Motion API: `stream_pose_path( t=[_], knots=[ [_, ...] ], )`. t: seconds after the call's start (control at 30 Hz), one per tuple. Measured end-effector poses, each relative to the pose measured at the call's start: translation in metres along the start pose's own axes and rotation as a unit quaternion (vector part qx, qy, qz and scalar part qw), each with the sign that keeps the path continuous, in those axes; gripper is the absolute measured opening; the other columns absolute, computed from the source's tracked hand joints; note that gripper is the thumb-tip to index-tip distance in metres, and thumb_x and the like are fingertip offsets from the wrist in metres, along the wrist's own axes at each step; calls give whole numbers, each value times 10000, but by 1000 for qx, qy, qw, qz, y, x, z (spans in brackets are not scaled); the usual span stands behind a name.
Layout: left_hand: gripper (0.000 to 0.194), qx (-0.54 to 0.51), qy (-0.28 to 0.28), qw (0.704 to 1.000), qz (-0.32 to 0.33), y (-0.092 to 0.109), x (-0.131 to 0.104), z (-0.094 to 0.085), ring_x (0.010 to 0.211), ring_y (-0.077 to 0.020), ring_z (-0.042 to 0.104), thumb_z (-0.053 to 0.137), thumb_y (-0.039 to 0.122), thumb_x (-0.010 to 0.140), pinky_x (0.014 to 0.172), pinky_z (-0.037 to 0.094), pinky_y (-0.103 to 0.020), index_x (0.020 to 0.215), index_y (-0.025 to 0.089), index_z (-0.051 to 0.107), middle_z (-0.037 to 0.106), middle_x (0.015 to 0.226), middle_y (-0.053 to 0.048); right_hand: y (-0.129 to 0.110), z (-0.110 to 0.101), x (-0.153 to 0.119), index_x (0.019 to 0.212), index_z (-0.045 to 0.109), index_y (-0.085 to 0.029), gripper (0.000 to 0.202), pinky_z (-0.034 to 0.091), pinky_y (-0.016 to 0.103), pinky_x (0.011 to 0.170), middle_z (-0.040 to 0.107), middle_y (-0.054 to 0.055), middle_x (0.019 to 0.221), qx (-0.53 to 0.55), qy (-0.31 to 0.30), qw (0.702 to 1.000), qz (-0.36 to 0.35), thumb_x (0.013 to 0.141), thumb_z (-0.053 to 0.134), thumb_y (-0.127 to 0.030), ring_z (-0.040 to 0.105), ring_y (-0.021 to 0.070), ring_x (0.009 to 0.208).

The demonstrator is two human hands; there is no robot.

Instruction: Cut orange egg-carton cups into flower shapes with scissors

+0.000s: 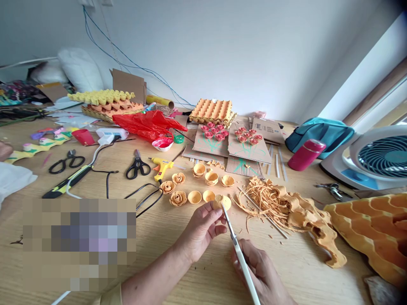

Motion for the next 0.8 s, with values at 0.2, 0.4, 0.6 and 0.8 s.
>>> stream_pose_path(
  t=[0.2, 0.4, 0.6, 0.8],
  knots=[
    [321, 2, -3, 1000, -5, -1, 0, -2, 707, -88, 543, 865, 342, 681, 575, 481, -170, 858, 144, 684, 614, 772, -9, -3, 0, -1, 697, 404, -217, 447, 372, 266, 578, 426, -19, 654, -5, 9, 1000, 4, 974, 393, -567, 400, 147, 618],
    [316, 2, -7, 1000, -1, -2, -1, 0, 700, -85, 538, 845, 362, 716, 592, 500, -178, 851, 146, 659, 600, 776, -8, -3, 0, -1, 684, 409, -215, 461, 356, 247, 545, 411, -28, 642, -12, 23, 1000, -3, 967, 429, -579, 383, 134, 601],
    [353, 28, -7, 999, 14, -1, -1, 3, 644, -67, 534, 877, 360, 670, 585, 487, -177, 835, 145, 651, 601, 765, 4, -3, 0, -1, 676, 396, -219, 451, 353, 242, 531, 415, -27, 636, -27, 41, 999, -16, 968, 448, -559, 384, 131, 589],
    [380, 47, 19, 998, 35, 2, -2, 9, 583, -57, 502, 899, 352, 618, 564, 462, -178, 703, 144, 592, 564, 657, 30, -5, 2, -1, 672, 378, -221, 439, 350, 243, 528, 406, -30, 627, -44, 44, 997, -37, 984, 435, -523, 385, 126, 576]
  ],
)
Point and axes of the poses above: each hand's wrist, its own x-axis towards the middle knuckle, its own z-axis out of the palm, y = z × x, the point moved 2 cm from there along x, towards the middle knuckle
